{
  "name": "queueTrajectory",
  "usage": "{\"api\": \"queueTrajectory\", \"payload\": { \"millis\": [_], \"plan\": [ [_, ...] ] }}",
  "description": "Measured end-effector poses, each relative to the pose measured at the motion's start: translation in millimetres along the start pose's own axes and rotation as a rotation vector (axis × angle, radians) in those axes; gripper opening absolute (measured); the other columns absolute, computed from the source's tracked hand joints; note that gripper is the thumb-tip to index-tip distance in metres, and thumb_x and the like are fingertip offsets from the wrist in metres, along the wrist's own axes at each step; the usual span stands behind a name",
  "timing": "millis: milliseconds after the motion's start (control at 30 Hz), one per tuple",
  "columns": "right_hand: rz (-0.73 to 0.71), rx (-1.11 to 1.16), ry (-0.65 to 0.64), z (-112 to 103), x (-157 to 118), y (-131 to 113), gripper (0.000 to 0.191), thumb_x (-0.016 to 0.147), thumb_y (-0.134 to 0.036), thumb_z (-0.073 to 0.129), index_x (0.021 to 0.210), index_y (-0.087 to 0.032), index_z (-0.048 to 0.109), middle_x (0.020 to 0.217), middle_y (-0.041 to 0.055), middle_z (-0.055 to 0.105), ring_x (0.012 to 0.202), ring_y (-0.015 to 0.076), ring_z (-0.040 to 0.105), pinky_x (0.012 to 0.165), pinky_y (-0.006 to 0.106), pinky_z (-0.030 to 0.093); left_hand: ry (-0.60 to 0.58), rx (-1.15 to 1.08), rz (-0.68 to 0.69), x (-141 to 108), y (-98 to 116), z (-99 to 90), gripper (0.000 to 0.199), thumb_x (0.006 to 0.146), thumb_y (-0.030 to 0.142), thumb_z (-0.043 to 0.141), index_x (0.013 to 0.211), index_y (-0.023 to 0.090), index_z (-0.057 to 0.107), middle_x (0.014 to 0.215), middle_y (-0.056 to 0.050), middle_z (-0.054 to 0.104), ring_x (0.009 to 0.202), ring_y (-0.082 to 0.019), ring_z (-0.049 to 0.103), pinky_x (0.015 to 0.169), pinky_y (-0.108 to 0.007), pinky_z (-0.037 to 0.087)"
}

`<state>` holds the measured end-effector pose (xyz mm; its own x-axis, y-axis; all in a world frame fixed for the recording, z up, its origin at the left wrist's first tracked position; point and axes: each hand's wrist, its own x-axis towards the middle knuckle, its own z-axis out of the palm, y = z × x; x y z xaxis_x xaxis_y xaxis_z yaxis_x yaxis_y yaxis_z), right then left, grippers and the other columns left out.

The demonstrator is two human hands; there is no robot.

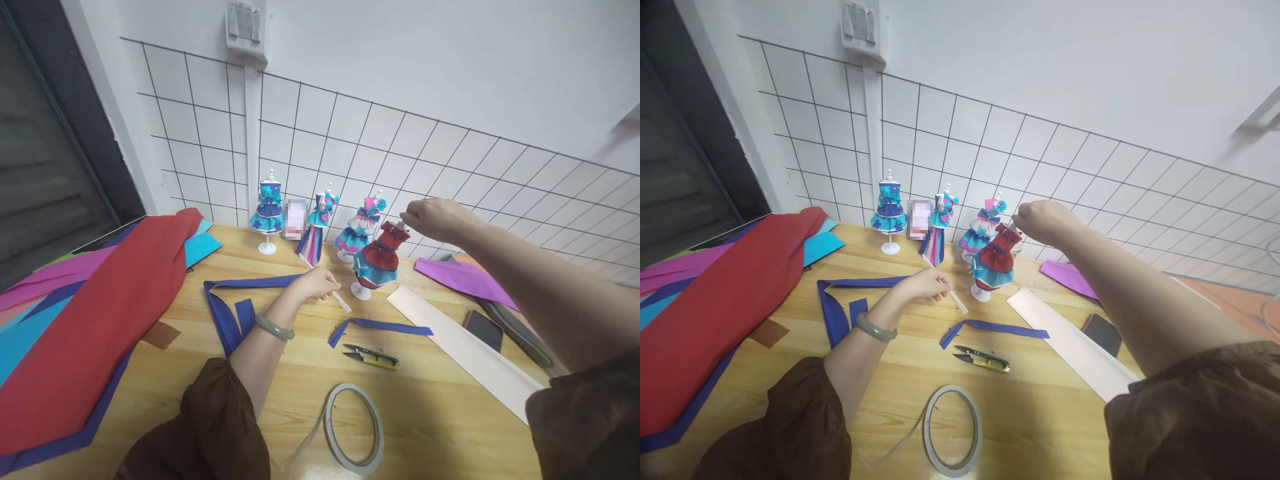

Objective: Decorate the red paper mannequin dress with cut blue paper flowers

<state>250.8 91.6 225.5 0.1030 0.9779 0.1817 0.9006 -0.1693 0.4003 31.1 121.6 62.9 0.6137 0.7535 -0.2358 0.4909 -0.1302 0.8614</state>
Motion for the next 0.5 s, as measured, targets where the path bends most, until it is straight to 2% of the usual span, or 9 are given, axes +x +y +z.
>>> {"api": "queueTrajectory", "payload": {
  "millis": [200,500],
  "plan": [
    [-0.054,0.008,0.039,4,2,4,0.037,0.082,-0.039,0.035,0.080,-0.017,0.064,0.073,0.0100,0.063,0.067,0.0233,0.055,0.053,0.030,0.031,0.021,0.017,-0.003,0,-2,-1.3,0.014,0.070,0.026,0.058,0.065,0.013,0.058,0.056,-0.002,0.057,0.049,-0.008,0.050,0.044,-0.017,0.034],
    [-0.074,0.022,0.026,6,6,10,0.033,0.082,-0.035,0.037,0.079,-0.017,0.064,0.075,0.0096,0.064,0.068,0.0225,0.056,0.055,0.030,0.033,0.059,0.051,-0.009,1,-4,-0.9,0.016,0.066,0.028,0.061,0.060,0.013,0.058,0.053,-0.002,0.056,0.048,-0.009,0.050,0.043,-0.018,0.033]
  ]
}}
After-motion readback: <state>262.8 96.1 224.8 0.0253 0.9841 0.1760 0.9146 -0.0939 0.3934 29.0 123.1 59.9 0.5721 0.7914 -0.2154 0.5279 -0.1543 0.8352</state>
